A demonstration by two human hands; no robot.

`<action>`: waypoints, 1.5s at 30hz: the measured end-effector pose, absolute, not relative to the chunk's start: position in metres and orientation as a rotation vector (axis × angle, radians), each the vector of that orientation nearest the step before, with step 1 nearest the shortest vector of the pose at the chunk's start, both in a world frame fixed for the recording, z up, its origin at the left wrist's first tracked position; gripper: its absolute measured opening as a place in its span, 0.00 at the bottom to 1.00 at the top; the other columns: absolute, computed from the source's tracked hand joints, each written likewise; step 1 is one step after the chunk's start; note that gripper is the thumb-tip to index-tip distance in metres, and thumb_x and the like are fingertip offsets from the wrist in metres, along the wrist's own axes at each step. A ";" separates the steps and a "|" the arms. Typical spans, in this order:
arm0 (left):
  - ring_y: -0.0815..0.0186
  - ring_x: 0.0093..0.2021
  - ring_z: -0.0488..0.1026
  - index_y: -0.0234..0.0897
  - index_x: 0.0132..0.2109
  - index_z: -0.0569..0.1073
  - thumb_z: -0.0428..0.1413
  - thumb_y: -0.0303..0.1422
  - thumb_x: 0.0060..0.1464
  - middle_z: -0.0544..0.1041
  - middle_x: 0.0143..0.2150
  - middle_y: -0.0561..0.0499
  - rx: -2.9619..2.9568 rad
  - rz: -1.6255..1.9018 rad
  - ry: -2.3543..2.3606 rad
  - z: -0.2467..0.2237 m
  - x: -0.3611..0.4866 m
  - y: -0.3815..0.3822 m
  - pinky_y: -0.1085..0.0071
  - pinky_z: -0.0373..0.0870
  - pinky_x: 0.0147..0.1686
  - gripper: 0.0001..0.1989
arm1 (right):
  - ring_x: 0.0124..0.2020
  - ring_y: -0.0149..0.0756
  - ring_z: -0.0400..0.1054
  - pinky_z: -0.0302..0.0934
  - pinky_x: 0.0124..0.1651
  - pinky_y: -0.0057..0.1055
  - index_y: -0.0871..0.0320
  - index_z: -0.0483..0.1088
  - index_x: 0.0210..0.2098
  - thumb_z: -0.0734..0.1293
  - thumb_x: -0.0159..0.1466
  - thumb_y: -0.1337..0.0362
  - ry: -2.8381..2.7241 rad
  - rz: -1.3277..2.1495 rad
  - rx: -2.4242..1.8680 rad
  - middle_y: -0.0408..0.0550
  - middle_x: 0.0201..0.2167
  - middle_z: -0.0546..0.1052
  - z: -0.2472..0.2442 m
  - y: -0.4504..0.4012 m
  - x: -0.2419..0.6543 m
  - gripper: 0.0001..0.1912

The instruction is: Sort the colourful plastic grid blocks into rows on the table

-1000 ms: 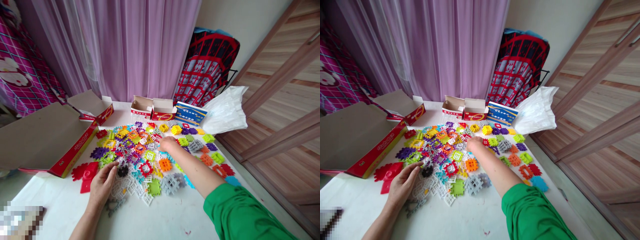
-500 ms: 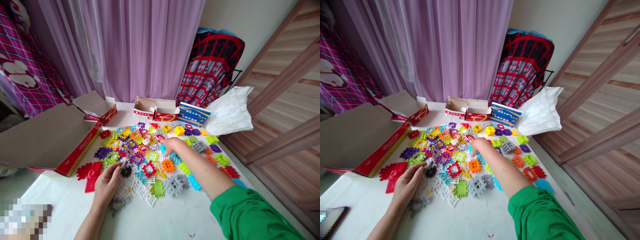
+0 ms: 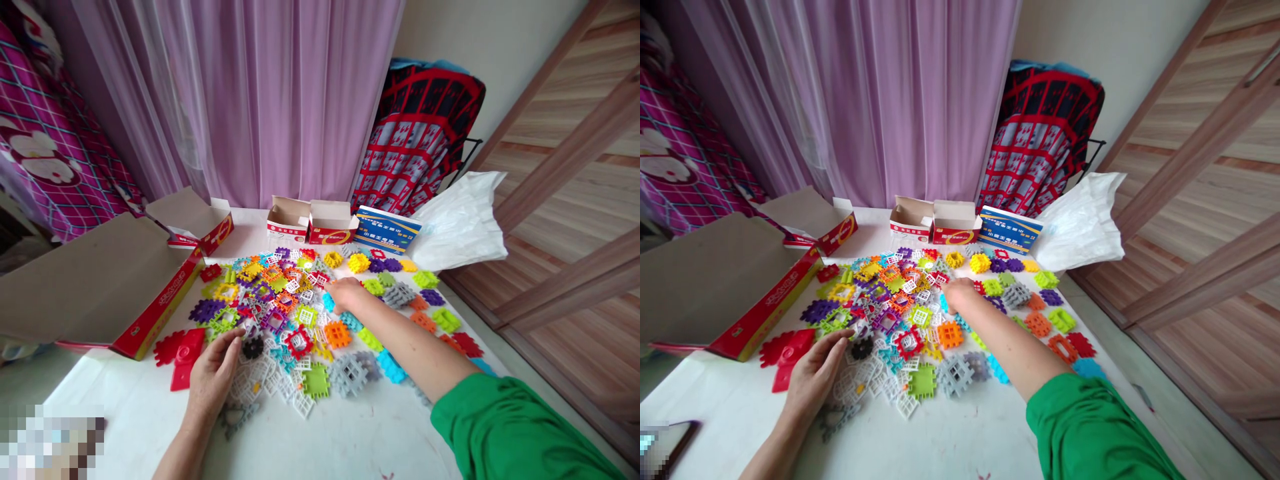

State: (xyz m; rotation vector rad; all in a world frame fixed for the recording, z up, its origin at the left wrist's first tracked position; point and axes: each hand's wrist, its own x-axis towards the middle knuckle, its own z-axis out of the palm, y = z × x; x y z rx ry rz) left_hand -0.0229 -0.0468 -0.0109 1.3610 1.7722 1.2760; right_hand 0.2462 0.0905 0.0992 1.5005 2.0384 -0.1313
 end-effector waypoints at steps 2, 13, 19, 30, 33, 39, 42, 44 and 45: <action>0.61 0.35 0.78 0.38 0.45 0.80 0.56 0.52 0.51 0.82 0.33 0.49 1.359 1.262 1.777 -0.012 -0.024 -0.047 0.71 0.74 0.33 0.24 | 0.55 0.52 0.70 0.65 0.52 0.41 0.57 0.67 0.57 0.75 0.52 0.62 2.023 -0.121 1.496 0.60 0.52 0.76 0.100 0.090 0.246 0.34; 0.61 0.35 0.78 0.38 0.45 0.80 0.56 0.50 0.52 0.81 0.31 0.49 1.399 1.278 1.768 -0.014 -0.025 -0.047 0.71 0.75 0.33 0.23 | 0.52 0.50 0.72 0.67 0.46 0.40 0.53 0.66 0.58 0.75 0.53 0.65 2.034 -0.052 1.465 0.60 0.50 0.78 0.097 0.087 0.237 0.34; 0.60 0.36 0.78 0.38 0.44 0.80 0.56 0.51 0.51 0.82 0.35 0.48 1.354 1.258 1.787 -0.010 -0.023 -0.047 0.71 0.74 0.32 0.24 | 0.53 0.49 0.72 0.66 0.49 0.38 0.53 0.67 0.57 0.74 0.54 0.64 2.076 -0.029 1.443 0.57 0.50 0.78 0.096 0.085 0.245 0.32; 0.60 0.34 0.78 0.39 0.43 0.80 0.55 0.52 0.50 0.82 0.34 0.49 1.308 1.240 1.794 -0.003 -0.018 -0.049 0.73 0.71 0.27 0.24 | 0.54 0.52 0.71 0.65 0.50 0.40 0.55 0.66 0.59 0.73 0.54 0.65 2.033 -0.086 1.475 0.60 0.52 0.76 0.093 0.089 0.246 0.33; 0.61 0.33 0.77 0.40 0.44 0.80 0.55 0.54 0.50 0.82 0.33 0.49 1.274 1.275 1.816 -0.005 -0.015 -0.050 0.73 0.69 0.25 0.25 | 0.55 0.51 0.70 0.65 0.51 0.40 0.55 0.65 0.59 0.73 0.54 0.64 2.021 -0.088 1.479 0.59 0.53 0.76 0.094 0.088 0.246 0.34; 0.62 0.32 0.77 0.40 0.43 0.80 0.55 0.53 0.51 0.81 0.33 0.50 1.255 1.310 1.825 -0.005 -0.012 -0.050 0.73 0.70 0.26 0.24 | 0.55 0.51 0.70 0.65 0.52 0.41 0.55 0.65 0.59 0.74 0.51 0.65 2.035 -0.116 1.526 0.59 0.53 0.76 0.095 0.084 0.246 0.36; 0.62 0.32 0.76 0.39 0.42 0.80 0.55 0.53 0.50 0.81 0.33 0.49 1.275 1.328 1.798 -0.004 -0.012 -0.049 0.73 0.70 0.26 0.24 | 0.55 0.50 0.70 0.64 0.52 0.40 0.53 0.65 0.59 0.73 0.52 0.64 2.046 -0.109 1.540 0.57 0.53 0.76 0.100 0.083 0.249 0.35; 0.63 0.30 0.76 0.39 0.41 0.80 0.55 0.52 0.50 0.81 0.32 0.50 1.281 1.340 1.790 -0.003 -0.012 -0.048 0.73 0.69 0.25 0.23 | 0.55 0.50 0.70 0.64 0.51 0.39 0.53 0.65 0.58 0.72 0.53 0.65 2.052 -0.103 1.573 0.56 0.53 0.76 0.105 0.081 0.253 0.34; 0.63 0.30 0.76 0.39 0.41 0.80 0.55 0.52 0.49 0.81 0.32 0.50 1.282 1.339 1.789 -0.003 -0.012 -0.048 0.73 0.69 0.25 0.23 | 0.54 0.50 0.70 0.64 0.50 0.38 0.53 0.65 0.58 0.71 0.54 0.66 2.056 -0.107 1.607 0.56 0.53 0.76 0.109 0.079 0.255 0.32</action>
